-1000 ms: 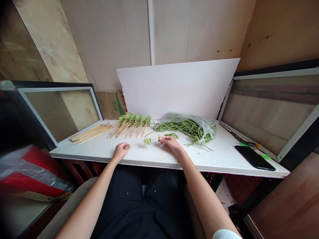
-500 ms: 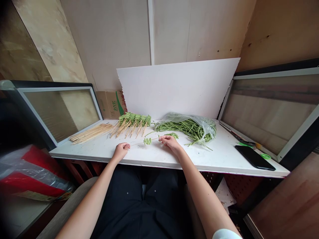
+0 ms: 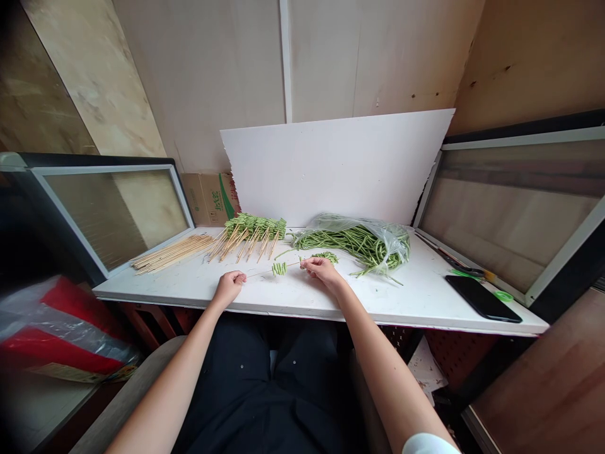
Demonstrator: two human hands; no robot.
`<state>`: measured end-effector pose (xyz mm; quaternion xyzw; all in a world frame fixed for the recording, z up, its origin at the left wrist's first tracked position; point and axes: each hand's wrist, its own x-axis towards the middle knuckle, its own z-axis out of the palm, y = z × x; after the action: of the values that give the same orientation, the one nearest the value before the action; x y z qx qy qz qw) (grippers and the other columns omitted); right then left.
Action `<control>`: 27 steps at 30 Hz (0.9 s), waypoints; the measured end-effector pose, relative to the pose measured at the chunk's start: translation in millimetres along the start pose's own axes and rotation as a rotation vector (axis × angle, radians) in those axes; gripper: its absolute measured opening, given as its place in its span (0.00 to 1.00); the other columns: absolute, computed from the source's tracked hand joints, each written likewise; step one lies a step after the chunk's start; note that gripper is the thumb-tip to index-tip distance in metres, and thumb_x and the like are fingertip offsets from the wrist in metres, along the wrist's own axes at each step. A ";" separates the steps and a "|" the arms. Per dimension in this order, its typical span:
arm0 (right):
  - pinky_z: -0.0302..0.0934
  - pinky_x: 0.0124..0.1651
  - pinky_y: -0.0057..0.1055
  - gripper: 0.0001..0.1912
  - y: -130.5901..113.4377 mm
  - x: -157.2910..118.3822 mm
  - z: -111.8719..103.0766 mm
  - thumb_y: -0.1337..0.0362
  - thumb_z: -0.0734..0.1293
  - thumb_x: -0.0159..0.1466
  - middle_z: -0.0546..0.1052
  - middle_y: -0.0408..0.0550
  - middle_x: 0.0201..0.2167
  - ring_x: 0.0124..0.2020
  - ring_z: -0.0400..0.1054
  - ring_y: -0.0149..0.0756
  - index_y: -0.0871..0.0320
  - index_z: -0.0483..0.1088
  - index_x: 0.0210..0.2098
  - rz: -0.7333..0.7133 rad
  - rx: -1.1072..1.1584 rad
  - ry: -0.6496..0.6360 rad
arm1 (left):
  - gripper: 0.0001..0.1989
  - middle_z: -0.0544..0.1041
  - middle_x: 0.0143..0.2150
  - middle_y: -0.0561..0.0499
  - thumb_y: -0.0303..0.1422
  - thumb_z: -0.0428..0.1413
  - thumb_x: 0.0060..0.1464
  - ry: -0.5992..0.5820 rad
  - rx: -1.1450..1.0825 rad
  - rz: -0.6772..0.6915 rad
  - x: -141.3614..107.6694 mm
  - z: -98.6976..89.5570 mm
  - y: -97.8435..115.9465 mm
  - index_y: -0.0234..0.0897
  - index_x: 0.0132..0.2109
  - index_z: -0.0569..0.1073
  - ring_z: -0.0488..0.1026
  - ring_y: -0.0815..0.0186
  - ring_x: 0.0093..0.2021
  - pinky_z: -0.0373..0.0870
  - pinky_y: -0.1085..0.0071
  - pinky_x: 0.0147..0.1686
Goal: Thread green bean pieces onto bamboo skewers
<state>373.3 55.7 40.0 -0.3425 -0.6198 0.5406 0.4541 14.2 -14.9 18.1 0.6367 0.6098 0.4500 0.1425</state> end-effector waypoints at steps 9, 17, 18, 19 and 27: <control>0.57 0.32 0.33 0.18 3.3 2.2 -0.8 0.47 0.79 0.55 0.80 0.48 0.36 0.27 0.61 0.30 0.55 0.82 0.32 -0.006 -0.005 0.003 | 0.14 0.71 0.23 0.52 0.39 0.52 0.59 0.009 0.020 0.006 0.1 1.0 -2.9 0.38 0.29 0.75 0.64 0.64 0.25 0.55 0.70 0.29; 0.57 0.31 0.31 0.19 1.2 1.3 2.3 0.46 0.79 0.54 0.79 0.47 0.34 0.27 0.60 0.30 0.55 0.82 0.32 0.003 -0.015 0.021 | 0.14 0.71 0.23 0.53 0.39 0.51 0.60 0.013 0.042 0.001 -0.1 1.9 -4.7 0.39 0.29 0.74 0.64 0.64 0.25 0.55 0.70 0.29; 0.56 0.31 0.31 0.19 0.7 1.1 2.7 0.46 0.80 0.54 0.79 0.47 0.34 0.27 0.60 0.30 0.55 0.82 0.33 0.005 -0.015 0.024 | 0.14 0.71 0.23 0.53 0.39 0.51 0.60 0.014 0.043 0.002 0.0 2.0 -4.8 0.38 0.29 0.74 0.64 0.64 0.25 0.56 0.70 0.29; 0.56 0.31 0.31 0.19 0.3 0.9 3.1 0.47 0.80 0.54 0.79 0.47 0.34 0.27 0.60 0.30 0.56 0.82 0.33 0.007 -0.015 0.028 | 0.14 0.71 0.23 0.53 0.39 0.51 0.60 0.015 0.045 0.002 0.1 2.0 -4.9 0.38 0.29 0.74 0.64 0.64 0.26 0.56 0.70 0.29; 0.58 0.32 0.31 0.20 -3.2 -1.4 5.2 0.45 0.78 0.56 0.79 0.48 0.34 0.27 0.61 0.30 0.56 0.80 0.33 0.004 -0.082 0.040 | 0.14 0.76 0.27 0.50 0.38 0.51 0.60 0.013 0.047 0.011 0.3 2.4 -5.2 0.38 0.29 0.74 0.69 0.62 0.29 0.59 0.70 0.32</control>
<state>369.2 52.0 42.8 -0.3729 -0.6316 0.5086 0.4508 12.5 -12.7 13.1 0.6402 0.6175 0.4404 0.1214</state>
